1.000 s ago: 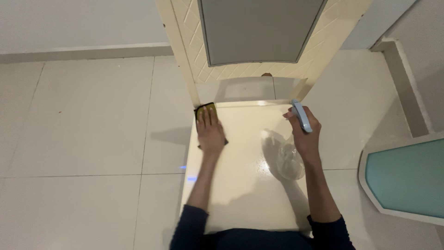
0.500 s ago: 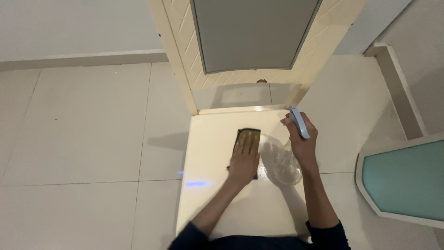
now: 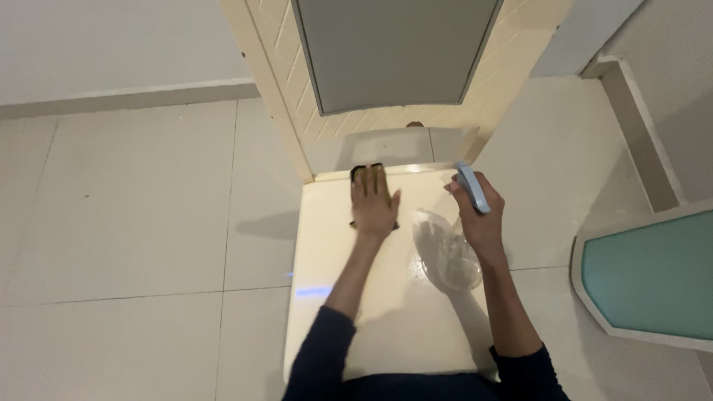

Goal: The person wipes the seat and backrest of a cream-colored chair using a spray bottle and a cloth. They repeatedly spray the surface and wipe it down, covering the seat and the padded backrest.

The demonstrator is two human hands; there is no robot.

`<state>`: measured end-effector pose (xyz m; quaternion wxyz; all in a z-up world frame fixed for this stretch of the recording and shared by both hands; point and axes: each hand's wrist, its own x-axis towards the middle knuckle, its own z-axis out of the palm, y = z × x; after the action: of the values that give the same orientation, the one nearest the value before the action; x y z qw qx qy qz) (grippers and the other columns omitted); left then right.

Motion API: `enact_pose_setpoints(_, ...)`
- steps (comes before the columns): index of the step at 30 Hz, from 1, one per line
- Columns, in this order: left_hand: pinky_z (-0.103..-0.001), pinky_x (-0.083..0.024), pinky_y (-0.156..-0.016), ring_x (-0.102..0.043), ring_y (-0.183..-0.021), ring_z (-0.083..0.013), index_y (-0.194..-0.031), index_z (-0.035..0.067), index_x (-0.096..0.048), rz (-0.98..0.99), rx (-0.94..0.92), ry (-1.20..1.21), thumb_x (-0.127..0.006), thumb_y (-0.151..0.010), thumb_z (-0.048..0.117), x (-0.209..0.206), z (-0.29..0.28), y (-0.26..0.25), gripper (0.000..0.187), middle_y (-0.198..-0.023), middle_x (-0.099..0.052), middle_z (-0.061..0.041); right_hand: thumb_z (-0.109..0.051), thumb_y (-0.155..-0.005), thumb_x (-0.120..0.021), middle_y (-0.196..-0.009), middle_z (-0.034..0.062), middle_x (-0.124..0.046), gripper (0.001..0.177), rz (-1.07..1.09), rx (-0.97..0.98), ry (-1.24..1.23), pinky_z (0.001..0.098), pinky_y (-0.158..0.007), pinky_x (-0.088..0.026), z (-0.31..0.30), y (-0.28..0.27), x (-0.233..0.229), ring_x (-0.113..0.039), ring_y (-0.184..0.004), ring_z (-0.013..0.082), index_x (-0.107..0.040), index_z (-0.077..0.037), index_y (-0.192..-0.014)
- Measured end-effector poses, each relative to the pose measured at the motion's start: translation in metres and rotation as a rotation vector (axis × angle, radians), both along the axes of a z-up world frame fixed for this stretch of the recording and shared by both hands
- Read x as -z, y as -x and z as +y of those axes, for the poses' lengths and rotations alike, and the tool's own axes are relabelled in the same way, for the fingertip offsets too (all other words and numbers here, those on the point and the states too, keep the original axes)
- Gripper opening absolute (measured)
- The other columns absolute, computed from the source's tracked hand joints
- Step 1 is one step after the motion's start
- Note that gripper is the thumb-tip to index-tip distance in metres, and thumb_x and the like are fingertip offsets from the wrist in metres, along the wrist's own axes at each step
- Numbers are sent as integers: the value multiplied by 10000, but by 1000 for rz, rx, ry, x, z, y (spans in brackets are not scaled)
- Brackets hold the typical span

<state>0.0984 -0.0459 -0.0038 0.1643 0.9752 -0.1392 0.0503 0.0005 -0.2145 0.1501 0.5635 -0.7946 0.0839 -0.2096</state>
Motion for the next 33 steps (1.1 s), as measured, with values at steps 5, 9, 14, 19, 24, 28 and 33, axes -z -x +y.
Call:
enact_pose_setpoints(5,-510,-179,-1252,-193,-1541,-404,-1603,21,-250,-50,46,73,-399,-1042,517,-2,-15,24,764,-1665,-248,-211,-170,-983,-651,-901,95,-758,226,-52,4,76,269,-677,-504,2,0,1,-639,-759,102,-702,25,-1085)
enact_pose_setpoints(9,-507,-182,-1240,-198,-1543,-403,-1601,1,-266,-63,155,87,-395,-1060,496,-6,9,63,744,-1656,-250,-233,-180,-958,-641,-856,81,-760,212,73,40,65,287,-556,-440,1,0,0,-557,-605,116,-708,3,-1041)
enact_pose_setpoints(14,-494,-206,-1230,-236,-1529,-392,-1542,20,-380,76,157,142,-430,-1054,435,-13,50,120,644,-1634,-264,-255,-173,-964,-639,-907,70,-768,218,2,5,-2,263,-628,-471,0,-2,-1,-586,-708,96,-697,11,-1065)
enact_pose_setpoints(19,-481,-252,-1275,-279,-1542,-391,-1450,-5,-462,-45,183,9,-441,-1079,309,-2,63,106,487,-1660,-272,-275,-182,-967,-642,-908,56,-768,223,1,-2,15,252,-640,-489,-2,-1,-2,-618,-731,77,-692,4,-1080)
enact_pose_setpoints(24,-470,-250,-1258,-277,-1534,-364,-1513,4,-422,-54,122,81,-449,-1030,256,11,40,46,545,-1663,-282,-228,-200,-954,-653,-873,56,-764,238,104,47,-15,271,-575,-450,2,-1,-4,-554,-636,100,-697,-1,-1076)
enact_pose_setpoints(28,-477,-223,-1207,-229,-1516,-349,-1556,49,-346,-38,77,50,-458,-989,259,6,12,17,615,-1648,-255,-215,-195,-967,-667,-860,55,-751,225,15,9,38,262,-623,-462,5,0,-3,-563,-686,84,-703,5,-1062)
enact_pose_setpoints(33,-473,-198,-1243,-190,-1545,-347,-1592,64,-287,-54,103,-62,-409,-1045,291,-3,12,41,604,-1661,-234,-212,-182,-953,-695,-803,73,-700,214,10,30,79,266,-656,-485,7,-2,0,-578,-708,86,-713,13,-1042)
